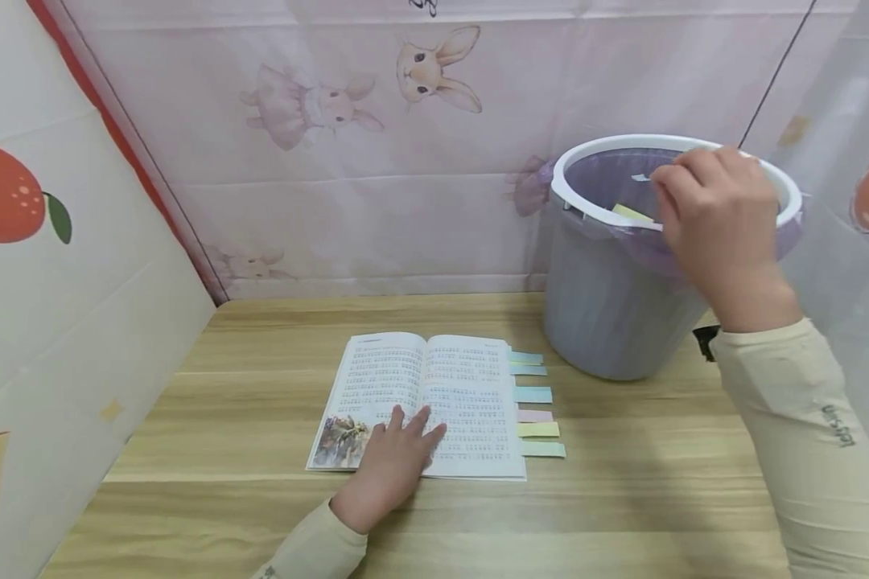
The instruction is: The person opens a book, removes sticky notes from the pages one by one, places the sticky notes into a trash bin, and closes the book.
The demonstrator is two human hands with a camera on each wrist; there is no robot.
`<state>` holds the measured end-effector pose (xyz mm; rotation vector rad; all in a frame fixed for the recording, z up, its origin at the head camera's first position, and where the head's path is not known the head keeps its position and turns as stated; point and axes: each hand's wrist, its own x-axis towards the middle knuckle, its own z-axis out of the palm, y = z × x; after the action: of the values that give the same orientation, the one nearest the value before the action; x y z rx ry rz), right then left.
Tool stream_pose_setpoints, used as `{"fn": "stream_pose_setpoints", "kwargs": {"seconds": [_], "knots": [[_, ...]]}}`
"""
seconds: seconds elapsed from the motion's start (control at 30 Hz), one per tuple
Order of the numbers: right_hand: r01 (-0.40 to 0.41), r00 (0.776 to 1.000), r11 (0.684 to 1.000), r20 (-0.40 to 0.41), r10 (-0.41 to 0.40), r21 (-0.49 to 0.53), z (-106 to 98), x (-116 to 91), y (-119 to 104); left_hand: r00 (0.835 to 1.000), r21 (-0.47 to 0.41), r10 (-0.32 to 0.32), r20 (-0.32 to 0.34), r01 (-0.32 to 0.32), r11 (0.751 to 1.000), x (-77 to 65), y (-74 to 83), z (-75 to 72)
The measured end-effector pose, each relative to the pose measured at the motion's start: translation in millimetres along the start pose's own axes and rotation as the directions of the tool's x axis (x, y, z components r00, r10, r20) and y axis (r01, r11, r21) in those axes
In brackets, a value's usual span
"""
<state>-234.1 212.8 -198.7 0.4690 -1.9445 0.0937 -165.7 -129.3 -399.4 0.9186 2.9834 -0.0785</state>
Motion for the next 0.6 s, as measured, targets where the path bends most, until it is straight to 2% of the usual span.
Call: {"fn": "stream_pose_setpoints", "kwargs": {"seconds": [0.07,0.17,0.37,0.53,0.6], "knots": [[-0.044,0.996,0.999,0.07,0.046,-0.027,-2,-1,9,1.0,0.003,0.001,-0.004,-0.001,1.0,0.0,-0.1,0.5],[-0.1,0.987,0.995,0.126,0.103,-0.03,-3,-3,16,1.0,0.002,0.002,-0.013,-0.002,1.0,0.4,-0.3,1.6],[-0.148,0.964,0.989,0.222,0.149,-0.019,-4,-4,21,1.0,-0.016,0.001,0.002,-0.001,1.0,3.1,-0.4,3.7],[-0.2,0.926,0.98,0.324,0.192,-0.009,-6,-2,19,1.0,-0.019,0.0,0.0,0.0,1.0,5.1,-1.0,6.3],[-0.207,0.929,0.978,0.316,0.195,0.005,-9,-3,14,1.0,-0.019,-0.001,-0.001,0.001,1.0,5.0,-0.9,7.5]]}}
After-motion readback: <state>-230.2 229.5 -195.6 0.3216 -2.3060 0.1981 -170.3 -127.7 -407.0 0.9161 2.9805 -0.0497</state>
